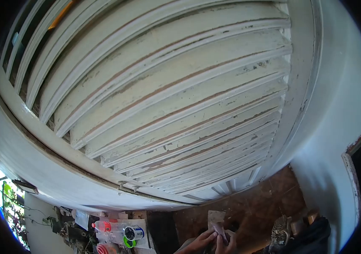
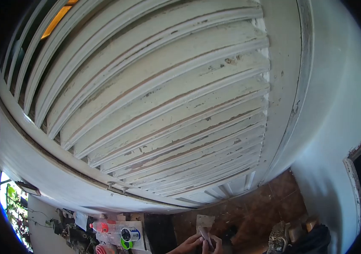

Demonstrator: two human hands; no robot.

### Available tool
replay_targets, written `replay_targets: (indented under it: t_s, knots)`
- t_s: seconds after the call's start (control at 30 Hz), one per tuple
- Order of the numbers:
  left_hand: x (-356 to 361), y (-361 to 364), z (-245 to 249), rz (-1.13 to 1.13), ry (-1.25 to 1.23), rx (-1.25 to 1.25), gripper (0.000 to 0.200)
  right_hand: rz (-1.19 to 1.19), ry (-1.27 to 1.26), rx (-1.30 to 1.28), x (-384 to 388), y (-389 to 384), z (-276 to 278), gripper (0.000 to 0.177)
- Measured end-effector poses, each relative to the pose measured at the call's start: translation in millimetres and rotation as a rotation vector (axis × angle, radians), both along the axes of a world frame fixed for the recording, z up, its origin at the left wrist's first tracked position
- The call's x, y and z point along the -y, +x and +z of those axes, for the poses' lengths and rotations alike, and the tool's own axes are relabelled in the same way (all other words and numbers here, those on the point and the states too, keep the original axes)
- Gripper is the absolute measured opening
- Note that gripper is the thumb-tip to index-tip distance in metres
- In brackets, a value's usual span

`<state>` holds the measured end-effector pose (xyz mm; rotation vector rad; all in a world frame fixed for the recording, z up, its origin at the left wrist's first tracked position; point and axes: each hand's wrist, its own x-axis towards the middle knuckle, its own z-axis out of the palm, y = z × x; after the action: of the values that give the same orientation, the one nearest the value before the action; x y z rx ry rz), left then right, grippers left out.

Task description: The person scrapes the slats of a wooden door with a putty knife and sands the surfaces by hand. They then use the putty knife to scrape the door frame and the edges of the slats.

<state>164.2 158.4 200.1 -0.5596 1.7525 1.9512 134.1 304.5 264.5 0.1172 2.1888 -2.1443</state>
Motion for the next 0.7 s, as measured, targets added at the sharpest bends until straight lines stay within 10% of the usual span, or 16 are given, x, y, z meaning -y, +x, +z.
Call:
replay_targets:
  t_s: [0.43, 0.7]
  knots:
    - [39.8, 92.4, -65.6, -0.216, -0.024, 0.177, 0.070, 0.338, -0.106, -0.070, 4.8, 74.9, -35.6, 0.039]
    - [29.5, 77.5, 29.8, 0.180, 0.242, -0.092, 0.062, 0.310, -0.003, -0.233, 17.8, 78.1, -37.4, 0.035]
